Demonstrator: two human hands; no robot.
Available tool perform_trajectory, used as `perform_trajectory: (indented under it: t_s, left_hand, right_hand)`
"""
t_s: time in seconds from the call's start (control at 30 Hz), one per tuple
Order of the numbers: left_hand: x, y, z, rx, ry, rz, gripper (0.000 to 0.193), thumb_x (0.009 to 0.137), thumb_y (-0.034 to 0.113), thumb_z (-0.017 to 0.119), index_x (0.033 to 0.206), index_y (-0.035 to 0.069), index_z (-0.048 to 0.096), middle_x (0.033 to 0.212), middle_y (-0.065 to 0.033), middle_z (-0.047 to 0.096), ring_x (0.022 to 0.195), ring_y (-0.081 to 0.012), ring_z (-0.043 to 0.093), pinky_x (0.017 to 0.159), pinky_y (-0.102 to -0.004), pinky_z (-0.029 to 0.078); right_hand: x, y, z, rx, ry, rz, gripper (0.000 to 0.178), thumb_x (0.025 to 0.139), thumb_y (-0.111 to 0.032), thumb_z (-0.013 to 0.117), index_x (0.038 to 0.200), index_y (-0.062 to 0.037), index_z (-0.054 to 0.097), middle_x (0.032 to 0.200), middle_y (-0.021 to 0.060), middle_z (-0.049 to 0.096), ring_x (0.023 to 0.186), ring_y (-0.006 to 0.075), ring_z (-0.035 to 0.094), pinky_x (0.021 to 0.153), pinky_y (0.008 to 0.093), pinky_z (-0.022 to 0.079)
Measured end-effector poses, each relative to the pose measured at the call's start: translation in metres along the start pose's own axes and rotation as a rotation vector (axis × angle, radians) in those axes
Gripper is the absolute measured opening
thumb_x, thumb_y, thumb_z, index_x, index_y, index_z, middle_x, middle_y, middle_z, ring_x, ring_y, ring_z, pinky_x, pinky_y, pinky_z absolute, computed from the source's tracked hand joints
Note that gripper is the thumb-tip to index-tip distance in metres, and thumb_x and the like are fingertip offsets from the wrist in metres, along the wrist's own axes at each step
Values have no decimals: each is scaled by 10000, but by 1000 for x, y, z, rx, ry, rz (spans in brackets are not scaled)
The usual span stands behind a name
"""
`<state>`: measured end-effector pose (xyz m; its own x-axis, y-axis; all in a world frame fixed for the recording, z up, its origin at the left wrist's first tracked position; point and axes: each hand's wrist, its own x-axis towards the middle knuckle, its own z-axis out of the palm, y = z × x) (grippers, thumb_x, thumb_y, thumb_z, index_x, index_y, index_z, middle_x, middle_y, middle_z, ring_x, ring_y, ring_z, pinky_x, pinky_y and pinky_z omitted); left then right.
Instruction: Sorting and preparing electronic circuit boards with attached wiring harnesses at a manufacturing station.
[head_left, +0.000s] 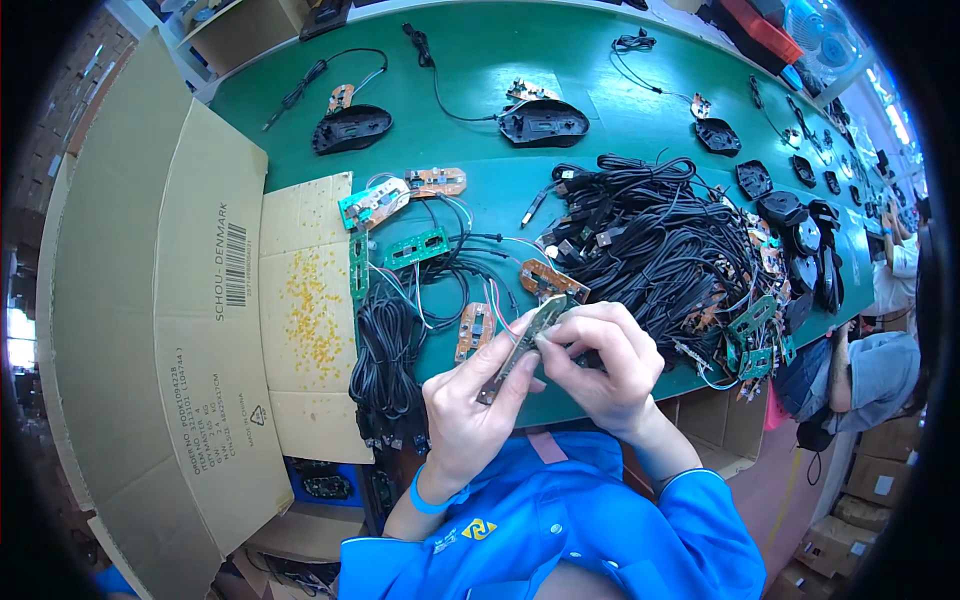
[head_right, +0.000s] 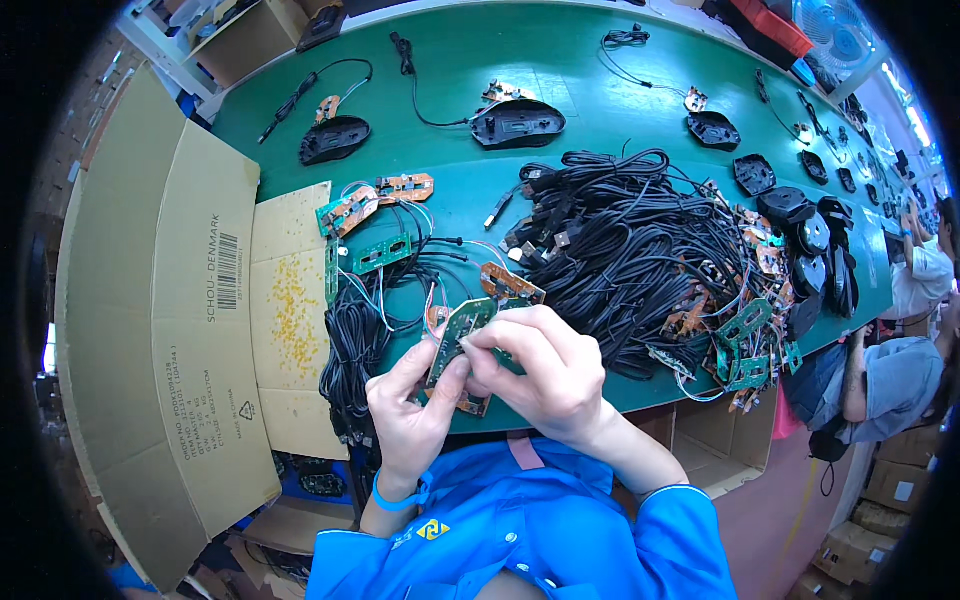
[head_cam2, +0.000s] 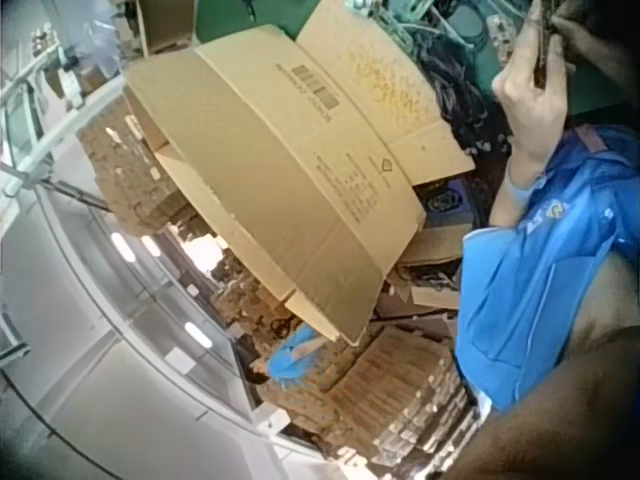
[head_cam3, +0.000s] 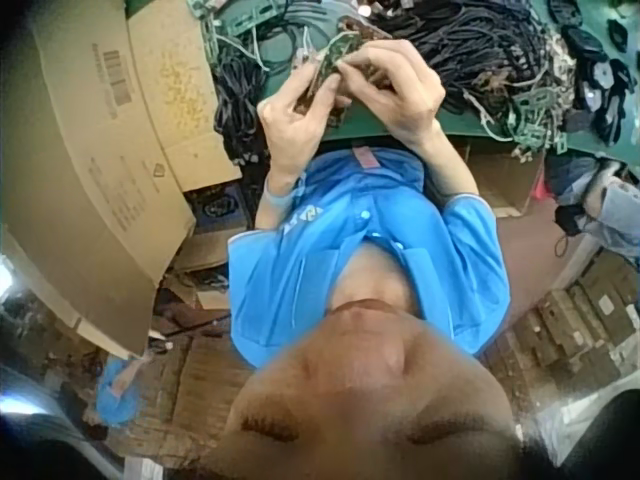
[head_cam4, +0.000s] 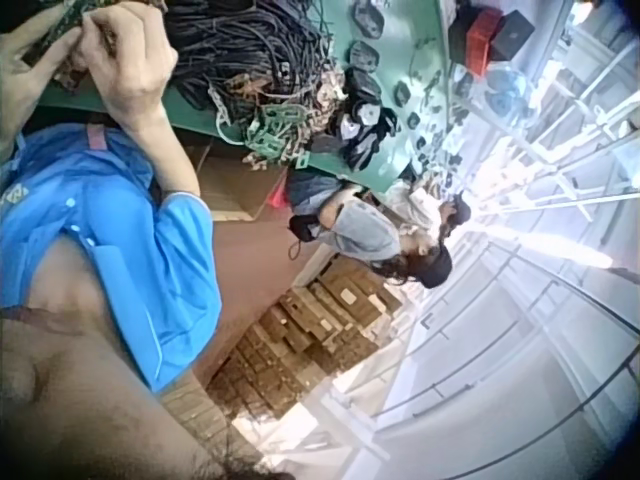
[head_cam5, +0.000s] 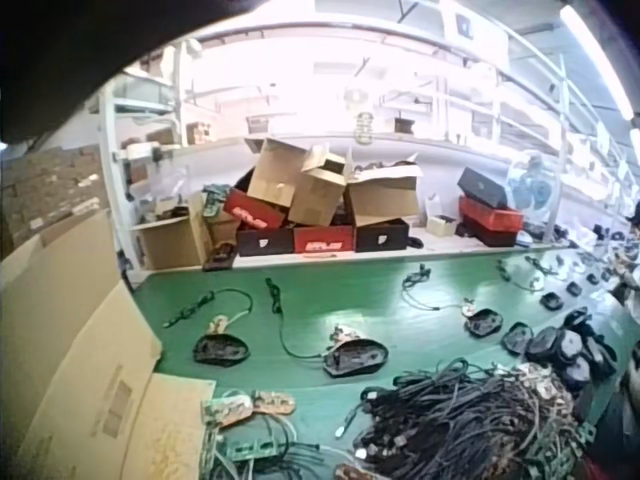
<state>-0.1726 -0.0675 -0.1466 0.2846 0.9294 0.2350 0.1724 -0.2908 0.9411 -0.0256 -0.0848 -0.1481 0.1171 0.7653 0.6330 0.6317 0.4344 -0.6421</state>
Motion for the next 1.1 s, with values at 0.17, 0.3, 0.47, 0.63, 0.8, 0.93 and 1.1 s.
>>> perform_trajectory:
  t_s: [0.17, 0.3, 0.47, 0.63, 0.8, 0.93, 1.1]
  left_hand:
    - [-1, -5, 0, -54, 5, -89, 380, 812, -38, 679, 1190, -6, 654, 819, -103, 728, 595, -105, 652, 492, -212, 481]
    - [0, -6, -1, -13, 13, -43, 397, 802, -41, 683, 1194, 19, 662, 819, -96, 728, 566, -82, 603, 484, -212, 461]
    - [1, -11, -1, 20, 14, 13, 415, 798, -45, 681, 1204, 41, 664, 796, -90, 723, 552, -67, 557, 482, -214, 446]
    - [2, -10, -5, 45, -25, 23, 377, 814, -34, 676, 1188, 13, 663, 816, -100, 721, 536, -79, 589, 471, -210, 457]
    - [0, -3, -8, -53, -70, -175, 358, 834, -11, 675, 1191, -23, 639, 821, -117, 718, 511, -104, 618, 452, -214, 473]
    - [0, -5, -8, -256, -39, -383, 354, 855, 15, 669, 1200, -42, 615, 805, -120, 714, 497, -121, 629, 439, -218, 481]
    - [3, -9, -11, -443, -35, -509, 327, 882, 55, 652, 1187, -53, 602, 751, -120, 698, 497, -137, 637, 436, -229, 479]
  right_hand:
    - [1, 1, 0, 27, -11, 26, 243, 674, 96, 735, 884, -3, 662, 896, 85, 642, 619, 109, 551, 487, 198, 455]
    - [2, 0, 0, -6, -32, 0, 228, 691, 82, 737, 889, -1, 665, 905, 89, 642, 633, 105, 556, 489, 195, 457]
    - [6, -3, -3, -54, -102, 5, 200, 703, 66, 729, 877, 1, 655, 903, 89, 633, 632, 110, 553, 485, 197, 452]
    - [10, -4, -6, -53, -199, 61, 158, 718, 46, 713, 848, 0, 635, 884, 83, 617, 636, 122, 551, 496, 201, 457]
    - [11, 1, -5, -62, -216, 41, 175, 707, 29, 688, 850, -27, 605, 818, 66, 581, 591, 162, 527, 471, 256, 432]
    - [19, 2, -15, 18, -320, 81, 146, 708, 32, 682, 820, -19, 602, 821, 62, 579, 652, 157, 510, 544, 246, 437]
    - [59, -5, -30, -4, -437, 44, 116, 719, 1, 667, 802, -32, 592, 798, 52, 566, 693, 165, 489, 602, 264, 432]
